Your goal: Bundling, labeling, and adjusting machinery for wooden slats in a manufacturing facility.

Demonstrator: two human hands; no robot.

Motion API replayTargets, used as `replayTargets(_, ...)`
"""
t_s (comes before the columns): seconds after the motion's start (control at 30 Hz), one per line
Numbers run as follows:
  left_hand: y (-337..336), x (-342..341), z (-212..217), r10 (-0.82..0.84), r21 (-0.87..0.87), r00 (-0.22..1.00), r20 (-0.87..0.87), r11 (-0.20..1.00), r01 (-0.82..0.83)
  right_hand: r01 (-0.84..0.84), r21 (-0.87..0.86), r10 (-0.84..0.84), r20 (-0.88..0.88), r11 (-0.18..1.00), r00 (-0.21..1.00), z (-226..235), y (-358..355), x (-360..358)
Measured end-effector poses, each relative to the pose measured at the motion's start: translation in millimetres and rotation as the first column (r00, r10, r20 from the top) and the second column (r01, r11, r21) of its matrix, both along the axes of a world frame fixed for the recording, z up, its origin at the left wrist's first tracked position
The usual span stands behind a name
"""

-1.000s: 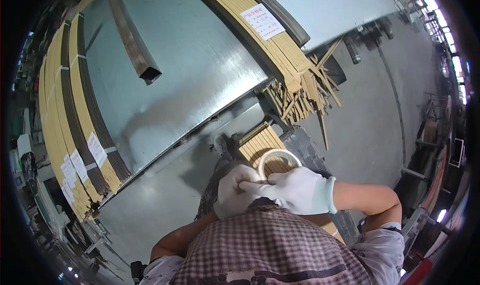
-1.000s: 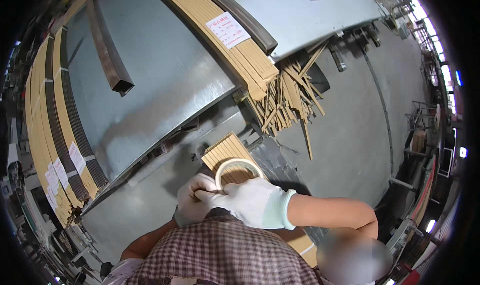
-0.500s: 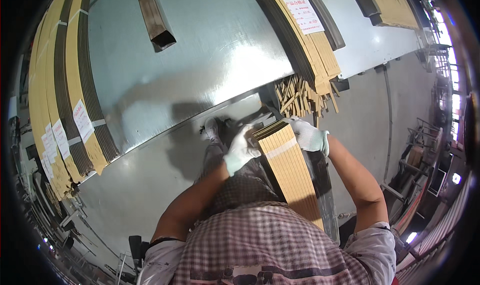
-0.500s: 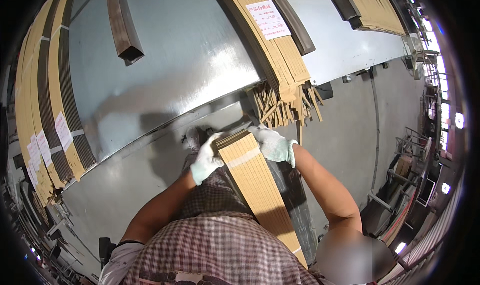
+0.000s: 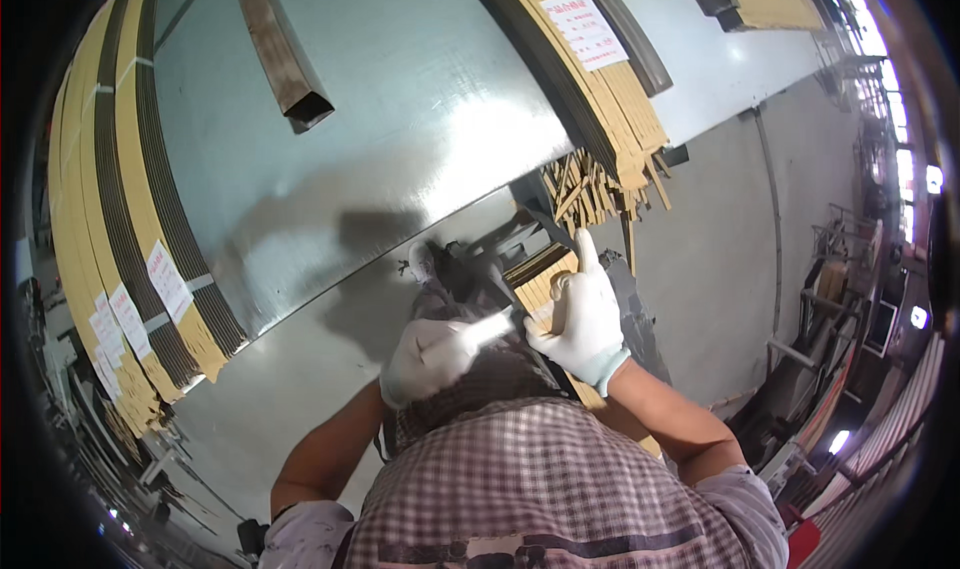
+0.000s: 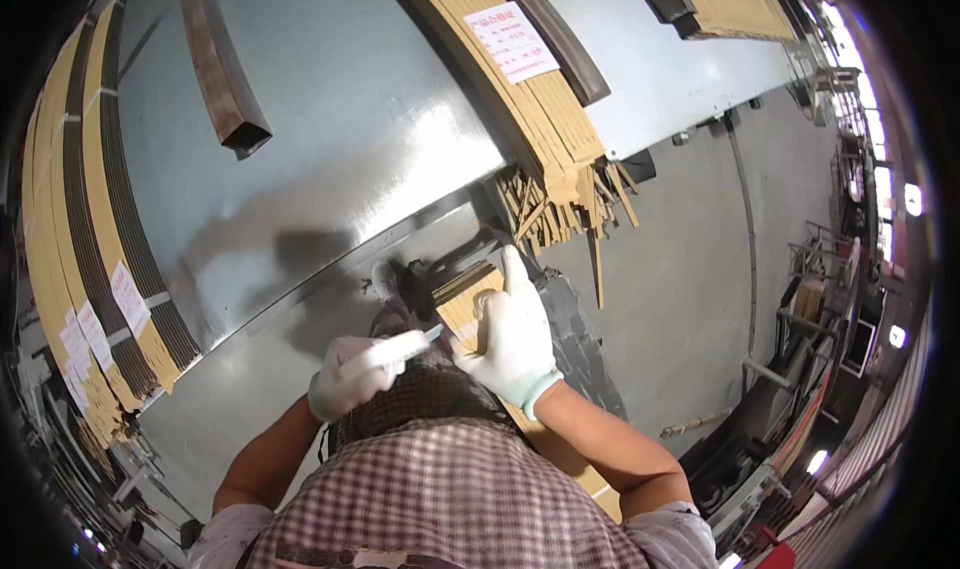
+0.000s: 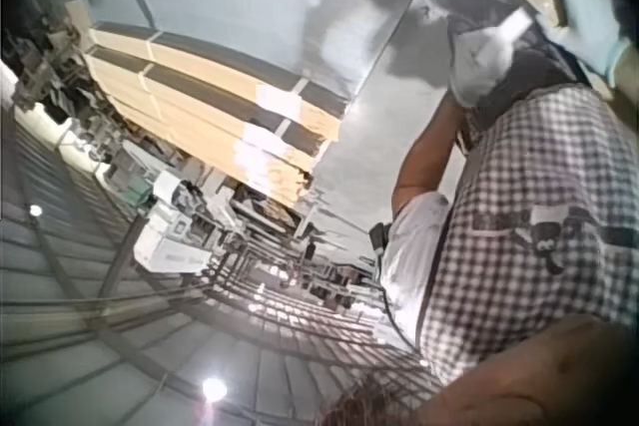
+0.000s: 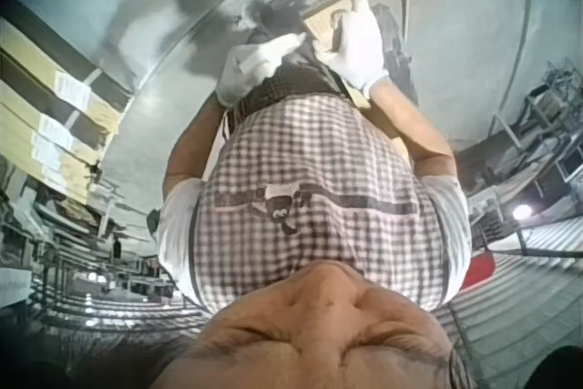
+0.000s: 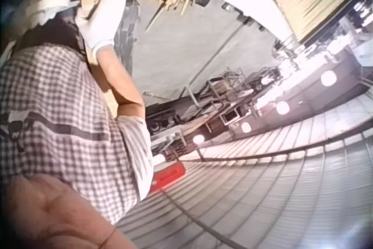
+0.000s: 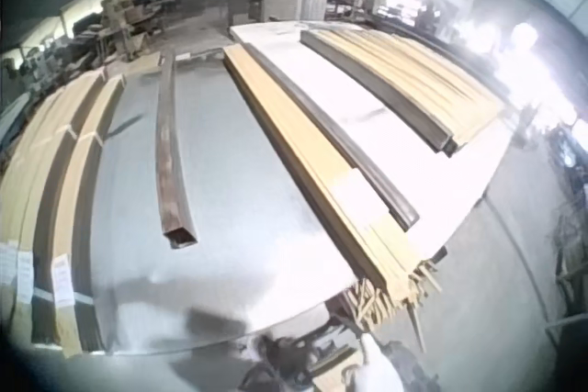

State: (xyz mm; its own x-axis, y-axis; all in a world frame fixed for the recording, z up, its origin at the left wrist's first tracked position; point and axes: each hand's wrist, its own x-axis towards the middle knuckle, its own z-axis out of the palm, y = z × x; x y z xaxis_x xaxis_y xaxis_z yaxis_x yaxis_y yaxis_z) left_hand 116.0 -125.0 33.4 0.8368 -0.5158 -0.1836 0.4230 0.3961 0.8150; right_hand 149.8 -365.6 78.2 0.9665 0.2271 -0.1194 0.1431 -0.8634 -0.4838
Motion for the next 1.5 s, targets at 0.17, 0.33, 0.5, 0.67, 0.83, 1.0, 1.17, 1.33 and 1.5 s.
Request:
replayTargets(0.17,-90,37,32,0.016,0.165,0.999,0.035,0.986,-0.021,-0.003,0.596,0.199,-0.263,0.803,0.944,11,-41,14)
replayTargets(0.33,-119,48,22,-0.092,0.648,0.813,0.574,0.659,-0.383,-0.574,-0.137,0.5,-0.358,0.807,0.789,113,-24,69)
replayTargets(0.5,-122,68,26,-0.405,0.854,0.769,0.495,0.389,-0.345,-0.581,-0.401,0.489,-0.314,0.708,0.814,82,-54,70)
replayTargets(0.67,-128,65,29,-0.447,0.931,0.849,0.281,0.344,-0.127,-0.494,-0.527,0.187,-0.531,0.691,0.827,-21,-39,94)
replayTargets(0.83,-131,57,33,-0.654,0.756,0.471,0.592,0.247,-0.606,-0.207,-0.363,0.044,-0.41,0.908,0.911,0,-78,74)
replayTargets(1.0,-219,-11,77,-0.984,0.989,-0.113,0.138,0.132,0.06,0.567,0.606,-0.313,-0.479,0.558,0.82,76,-160,-55)
replayTargets(1.17,-344,-191,-12,-0.85,0.827,0.035,0.525,0.519,0.217,0.342,0.938,-0.237,-0.344,-0.052,0.909,112,-101,-276)
replayTargets(1.33,-291,-176,72,-0.921,0.919,-0.275,0.275,0.167,0.358,0.701,0.629,-0.446,-0.762,-0.336,0.47,37,-43,-495)
replayTargets(1.5,-147,-158,101,-0.763,0.693,-0.059,0.644,0.549,0.468,-0.011,0.988,-0.987,-0.153,-0.154,0.047,115,-188,-670)
